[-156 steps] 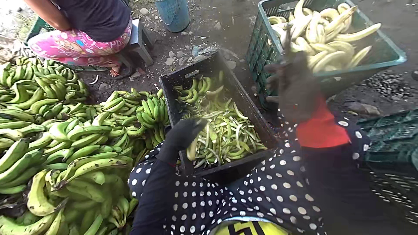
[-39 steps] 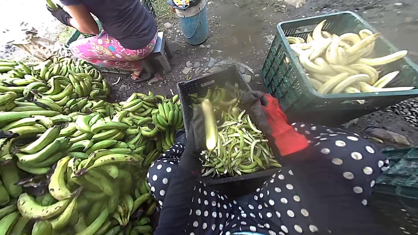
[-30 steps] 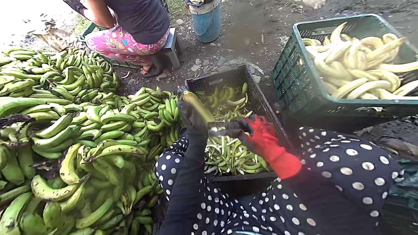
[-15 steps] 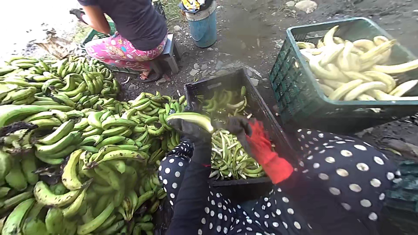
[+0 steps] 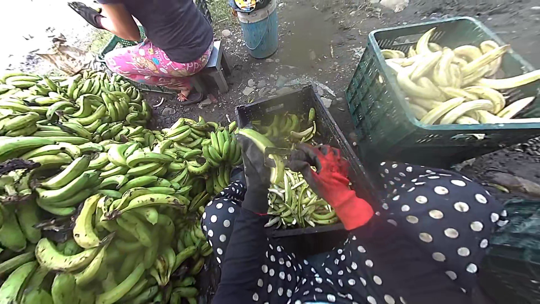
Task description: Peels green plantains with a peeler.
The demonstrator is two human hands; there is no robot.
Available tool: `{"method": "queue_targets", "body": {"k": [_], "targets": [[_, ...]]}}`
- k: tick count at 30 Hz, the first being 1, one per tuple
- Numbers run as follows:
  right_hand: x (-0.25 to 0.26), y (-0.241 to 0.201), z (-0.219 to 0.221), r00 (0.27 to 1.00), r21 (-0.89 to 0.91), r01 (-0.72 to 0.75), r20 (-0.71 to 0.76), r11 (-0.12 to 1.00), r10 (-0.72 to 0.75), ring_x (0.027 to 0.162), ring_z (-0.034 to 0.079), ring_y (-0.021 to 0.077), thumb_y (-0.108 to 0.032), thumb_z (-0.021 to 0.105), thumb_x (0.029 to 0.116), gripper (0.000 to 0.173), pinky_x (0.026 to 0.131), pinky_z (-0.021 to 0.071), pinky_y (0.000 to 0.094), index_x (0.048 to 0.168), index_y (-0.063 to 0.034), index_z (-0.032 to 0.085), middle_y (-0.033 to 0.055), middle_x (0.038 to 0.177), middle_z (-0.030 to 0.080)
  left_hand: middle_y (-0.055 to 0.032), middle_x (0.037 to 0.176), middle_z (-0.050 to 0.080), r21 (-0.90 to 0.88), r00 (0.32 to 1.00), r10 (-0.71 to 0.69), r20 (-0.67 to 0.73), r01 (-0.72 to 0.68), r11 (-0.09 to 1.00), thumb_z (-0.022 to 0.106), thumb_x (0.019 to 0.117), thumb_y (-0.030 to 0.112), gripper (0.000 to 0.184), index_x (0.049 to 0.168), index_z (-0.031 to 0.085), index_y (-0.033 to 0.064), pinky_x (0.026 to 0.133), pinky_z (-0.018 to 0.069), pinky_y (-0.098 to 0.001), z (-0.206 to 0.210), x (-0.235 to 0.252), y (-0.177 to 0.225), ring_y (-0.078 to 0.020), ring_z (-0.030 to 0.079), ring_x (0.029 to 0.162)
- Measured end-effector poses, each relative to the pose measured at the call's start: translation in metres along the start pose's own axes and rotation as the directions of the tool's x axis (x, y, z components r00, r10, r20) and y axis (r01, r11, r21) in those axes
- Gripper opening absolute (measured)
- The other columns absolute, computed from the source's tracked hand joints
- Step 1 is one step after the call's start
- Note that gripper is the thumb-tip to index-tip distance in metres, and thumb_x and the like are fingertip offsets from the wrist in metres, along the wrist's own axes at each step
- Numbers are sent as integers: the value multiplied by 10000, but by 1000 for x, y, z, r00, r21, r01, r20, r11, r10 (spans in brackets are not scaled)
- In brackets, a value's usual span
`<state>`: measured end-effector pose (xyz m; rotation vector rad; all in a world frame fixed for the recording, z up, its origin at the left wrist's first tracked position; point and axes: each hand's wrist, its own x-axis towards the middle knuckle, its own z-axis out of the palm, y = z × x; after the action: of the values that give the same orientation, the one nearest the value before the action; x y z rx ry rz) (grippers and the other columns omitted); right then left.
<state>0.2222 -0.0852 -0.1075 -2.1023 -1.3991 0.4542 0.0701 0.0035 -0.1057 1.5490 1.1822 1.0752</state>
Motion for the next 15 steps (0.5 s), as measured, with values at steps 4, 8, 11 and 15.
{"method": "queue_targets", "body": {"k": [4,8,11,15], "targets": [[26,20,-3,970,120,-214,143,969,196,1266,549,461,-378,504,1059,399,955,413,731,1409,-222,617,214,1360,612,-111,1318,610,-50,857,-47,513,84,995,319,1085,403,515,1517,424,143,952,539,-409,0,-11,-2,-157,625,1109],[29,30,-3,958,202,-275,135,940,251,1273,564,444,-343,451,1091,404,992,415,711,1436,-177,582,216,1364,619,-111,1156,676,-53,856,-129,501,179,982,238,1067,505,581,1499,442,174,837,588,-447,13,-14,-3,-198,683,951],[14,17,3,977,118,-205,88,972,195,1295,524,479,-294,578,1022,447,973,417,720,1457,-191,568,240,1400,578,-87,1088,641,-335,984,-172,-51,146,931,219,1075,566,607,1355,534,129,803,573,-419,20,2,-9,-163,640,917],[-15,5,21,998,-23,53,-31,998,-54,1295,491,553,-515,596,911,592,986,355,774,1405,-192,634,277,1360,586,-136,1307,559,-473,852,-323,-412,103,875,221,1082,525,611,1456,428,89,954,509,-423,16,14,0,-193,575,1139]]}}
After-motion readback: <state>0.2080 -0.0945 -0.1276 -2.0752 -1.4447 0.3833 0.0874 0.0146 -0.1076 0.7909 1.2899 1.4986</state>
